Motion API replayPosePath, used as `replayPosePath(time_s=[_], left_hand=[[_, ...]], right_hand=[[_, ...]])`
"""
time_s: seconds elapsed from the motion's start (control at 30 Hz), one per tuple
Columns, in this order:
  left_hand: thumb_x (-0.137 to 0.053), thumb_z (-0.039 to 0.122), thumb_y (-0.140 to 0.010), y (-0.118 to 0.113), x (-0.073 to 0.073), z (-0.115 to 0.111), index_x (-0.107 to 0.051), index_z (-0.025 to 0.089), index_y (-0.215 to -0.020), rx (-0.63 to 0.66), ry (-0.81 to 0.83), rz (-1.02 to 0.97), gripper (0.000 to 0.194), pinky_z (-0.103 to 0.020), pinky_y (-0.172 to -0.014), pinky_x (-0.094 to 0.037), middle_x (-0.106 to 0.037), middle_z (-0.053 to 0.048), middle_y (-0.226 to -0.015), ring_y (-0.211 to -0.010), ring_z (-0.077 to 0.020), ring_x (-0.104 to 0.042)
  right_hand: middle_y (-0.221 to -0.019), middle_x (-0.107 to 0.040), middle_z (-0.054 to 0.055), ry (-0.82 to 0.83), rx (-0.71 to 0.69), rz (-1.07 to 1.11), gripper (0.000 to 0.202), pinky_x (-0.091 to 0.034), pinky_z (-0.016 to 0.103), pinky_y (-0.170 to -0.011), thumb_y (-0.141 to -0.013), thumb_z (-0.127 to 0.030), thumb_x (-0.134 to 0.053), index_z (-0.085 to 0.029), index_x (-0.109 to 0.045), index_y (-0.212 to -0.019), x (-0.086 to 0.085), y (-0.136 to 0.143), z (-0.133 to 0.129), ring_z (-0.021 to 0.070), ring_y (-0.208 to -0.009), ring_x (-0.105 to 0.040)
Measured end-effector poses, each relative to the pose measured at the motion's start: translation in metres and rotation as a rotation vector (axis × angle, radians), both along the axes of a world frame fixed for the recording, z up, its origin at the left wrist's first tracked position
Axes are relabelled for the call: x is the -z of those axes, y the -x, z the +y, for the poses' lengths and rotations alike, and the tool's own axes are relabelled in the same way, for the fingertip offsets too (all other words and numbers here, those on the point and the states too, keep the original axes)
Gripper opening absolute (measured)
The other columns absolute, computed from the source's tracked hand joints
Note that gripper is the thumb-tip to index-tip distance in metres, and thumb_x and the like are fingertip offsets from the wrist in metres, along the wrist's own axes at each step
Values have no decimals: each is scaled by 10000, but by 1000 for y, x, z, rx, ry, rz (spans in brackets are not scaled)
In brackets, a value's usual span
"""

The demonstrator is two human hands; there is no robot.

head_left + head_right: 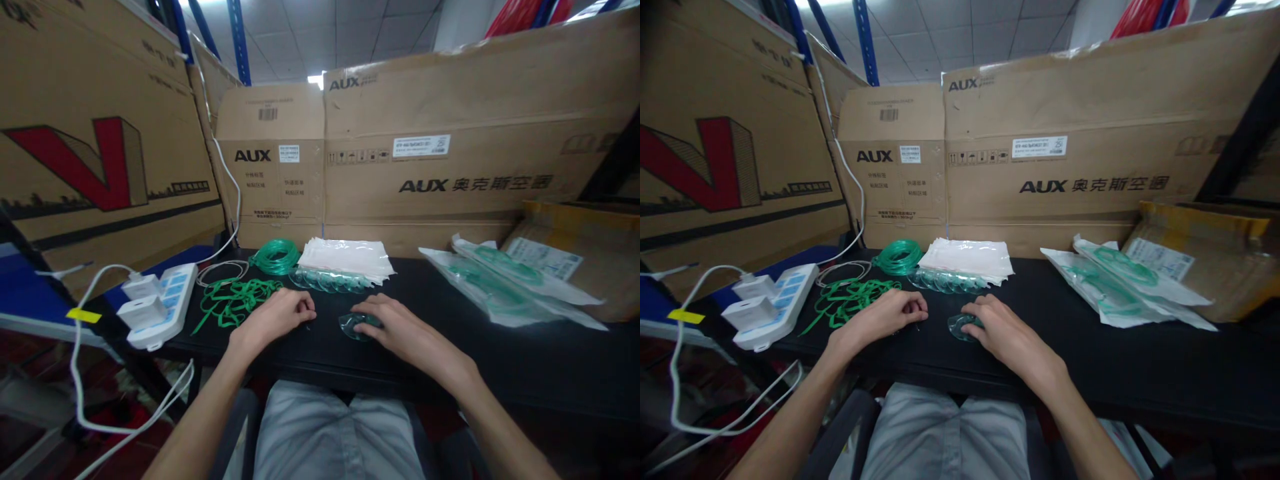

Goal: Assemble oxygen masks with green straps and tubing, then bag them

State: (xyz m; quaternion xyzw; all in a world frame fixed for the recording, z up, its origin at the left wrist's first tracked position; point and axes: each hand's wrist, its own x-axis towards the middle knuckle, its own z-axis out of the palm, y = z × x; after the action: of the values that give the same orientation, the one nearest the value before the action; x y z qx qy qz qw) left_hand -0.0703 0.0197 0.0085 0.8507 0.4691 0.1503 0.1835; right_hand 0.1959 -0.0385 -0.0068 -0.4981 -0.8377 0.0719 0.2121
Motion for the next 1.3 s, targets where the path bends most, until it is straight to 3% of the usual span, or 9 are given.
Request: replayPosePath(time_s=[0.13,0.27,0.4,0.7,0.8,0.87,0.97,1.1,1.3], left_hand=[[-530,490,-947,18,-15,-7,-733,236,-1010,-29,-28,7,331,-259,-746,-442,-744,-26,-906,-866,-205,-673],[-685,517,-834,47,-26,-9,-751,266,-994,-22,55,125,304,-276,-843,-450,-706,-26,-1044,-987,-228,-637],[-770,444,-751,54,-21,-6,-752,277,-1054,50,175,144,347,-272,-882,-458,-651,-26,-1121,-1043,-227,-604],[-710,345,-802,55,-10,5,-752,265,-971,70,143,147,192,-297,-908,-457,-619,-33,-1085,-1041,-224,-593],[-754,363,-774,47,-15,-2,-701,278,-1131,30,101,97,372,-311,-933,-458,-592,-32,-1178,-1075,-233,-584],[-748,344,-796,37,-16,-7,-670,290,-1192,90,79,62,408,-308,-973,-442,-585,-27,-1216,-1112,-227,-574],[-716,291,-846,21,-9,-8,-701,284,-1089,210,52,45,244,-291,-1013,-410,-591,-18,-1197,-1158,-212,-562],[-677,267,-891,6,6,1,-701,239,-927,216,-15,42,51,-290,-985,-405,-615,-25,-1098,-1124,-212,-571],[-564,269,-966,-1,1,0,-664,222,-937,222,-115,-4,115,-279,-859,-410,-663,-18,-952,-970,-200,-604]], right_hand=[[-1230,-690,128,27,-23,-25,335,-477,396,-1056,-960,-304,-629,-165,-689,-1259,-8,10,-6,276,-1219,-606],[-1244,-686,126,41,-22,-14,341,-465,393,-1065,-969,-307,-616,-171,-678,-1276,-9,9,-7,278,-1240,-594],[-1264,-677,125,41,-21,-1,357,-449,389,-1077,-974,-341,-608,-181,-670,-1288,-7,5,-5,276,-1252,-587],[-1281,-668,123,83,-4,21,386,-432,358,-1082,-978,-373,-597,-171,-664,-1301,-9,3,-8,263,-1252,-587],[-1258,-676,112,78,-14,39,383,-438,369,-1075,-978,-394,-590,-192,-670,-1293,-10,3,-8,259,-1227,-598],[-1236,-686,100,66,-25,45,380,-444,374,-1065,-973,-416,-590,-215,-677,-1283,-9,3,-7,257,-1210,-606],[-1219,-692,88,61,-19,42,373,-454,365,-1052,-957,-435,-609,-239,-689,-1264,-7,1,-4,252,-1200,-613],[-1260,-678,114,55,29,24,420,-451,385,-1065,-957,-453,-603,-203,-675,-1286,-3,2,-2,274,-1226,-598],[-1259,-692,119,71,56,8,451,-434,425,-1082,-989,-445,-551,-194,-618,-1358,1,9,-5,292,-1231,-597]])
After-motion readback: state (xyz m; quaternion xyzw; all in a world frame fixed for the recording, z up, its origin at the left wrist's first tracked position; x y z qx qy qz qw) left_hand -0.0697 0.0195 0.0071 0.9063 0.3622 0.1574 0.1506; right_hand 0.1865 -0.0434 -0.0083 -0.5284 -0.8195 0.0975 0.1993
